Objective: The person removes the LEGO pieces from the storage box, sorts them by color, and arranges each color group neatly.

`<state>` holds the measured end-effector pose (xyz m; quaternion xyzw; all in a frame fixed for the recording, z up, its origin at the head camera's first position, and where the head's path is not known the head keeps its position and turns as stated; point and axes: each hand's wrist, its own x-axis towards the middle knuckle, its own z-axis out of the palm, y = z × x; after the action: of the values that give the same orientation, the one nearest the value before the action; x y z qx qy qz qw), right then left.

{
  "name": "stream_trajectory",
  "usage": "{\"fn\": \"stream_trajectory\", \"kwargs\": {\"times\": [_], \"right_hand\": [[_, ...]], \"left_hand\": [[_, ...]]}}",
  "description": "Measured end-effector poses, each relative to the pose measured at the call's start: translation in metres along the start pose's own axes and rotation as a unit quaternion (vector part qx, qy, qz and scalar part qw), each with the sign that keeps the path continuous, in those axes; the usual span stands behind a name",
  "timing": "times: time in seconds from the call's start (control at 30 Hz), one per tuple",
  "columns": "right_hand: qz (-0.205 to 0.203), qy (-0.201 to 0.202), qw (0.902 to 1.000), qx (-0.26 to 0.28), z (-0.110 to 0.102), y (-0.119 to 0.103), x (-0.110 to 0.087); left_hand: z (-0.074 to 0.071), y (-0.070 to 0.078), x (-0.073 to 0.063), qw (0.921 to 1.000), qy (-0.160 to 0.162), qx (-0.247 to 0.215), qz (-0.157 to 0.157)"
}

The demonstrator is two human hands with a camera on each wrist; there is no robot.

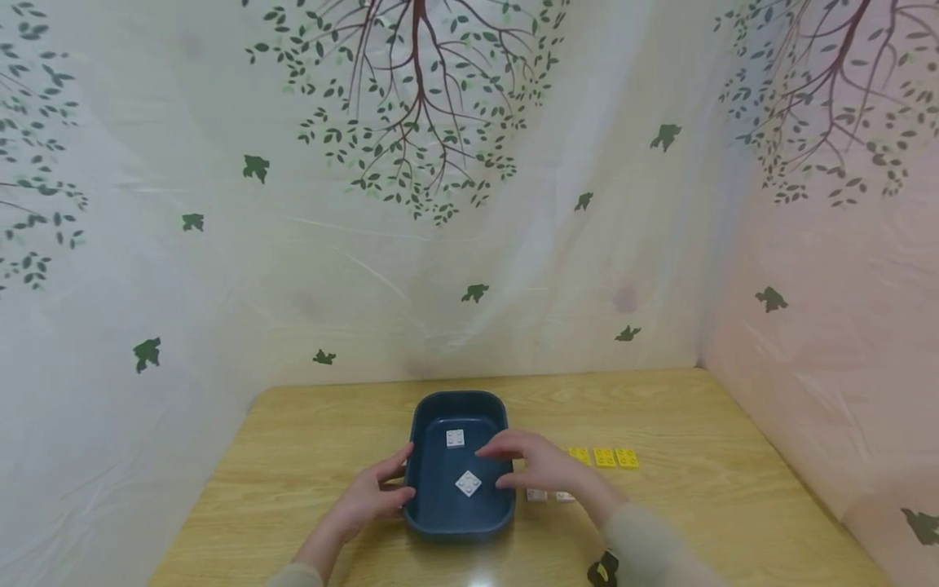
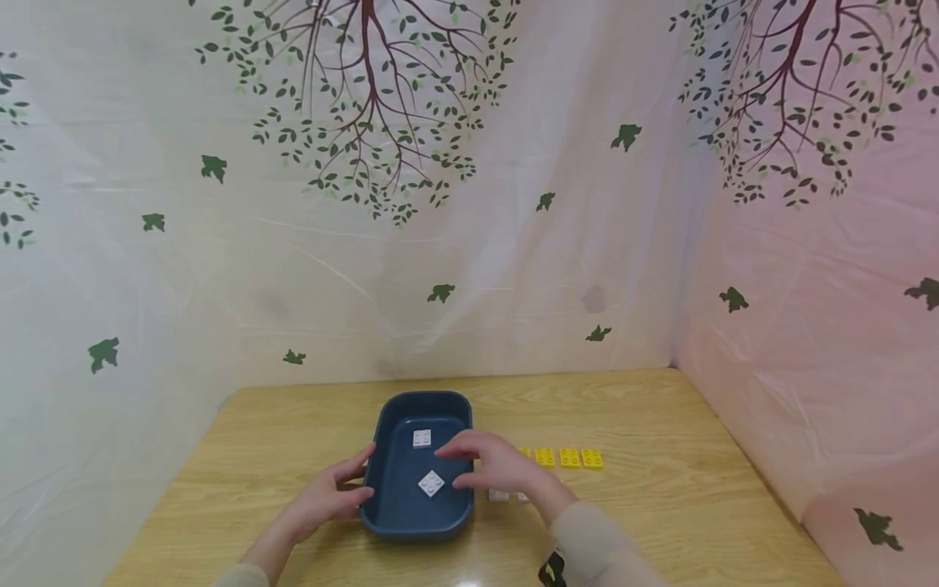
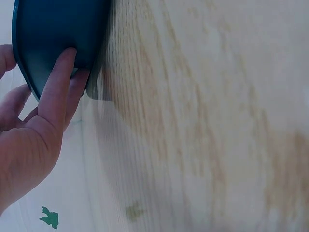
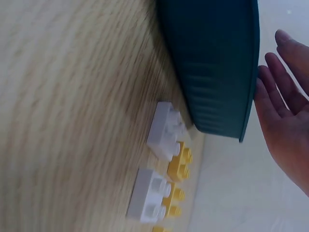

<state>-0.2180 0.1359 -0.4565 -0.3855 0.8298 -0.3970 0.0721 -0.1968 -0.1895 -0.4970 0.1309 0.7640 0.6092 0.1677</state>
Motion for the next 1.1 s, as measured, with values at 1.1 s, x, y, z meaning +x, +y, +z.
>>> {"fn": "stream_trajectory", "kwargs": {"times": [1.1], "right_hand": [[0.027,-0.157,0.9716,-0.175,0.012,0.003,0.056]], "left_hand": [[0.005,0.000,-0.003,0.9999,0.000,-0.009,0.007]]}}
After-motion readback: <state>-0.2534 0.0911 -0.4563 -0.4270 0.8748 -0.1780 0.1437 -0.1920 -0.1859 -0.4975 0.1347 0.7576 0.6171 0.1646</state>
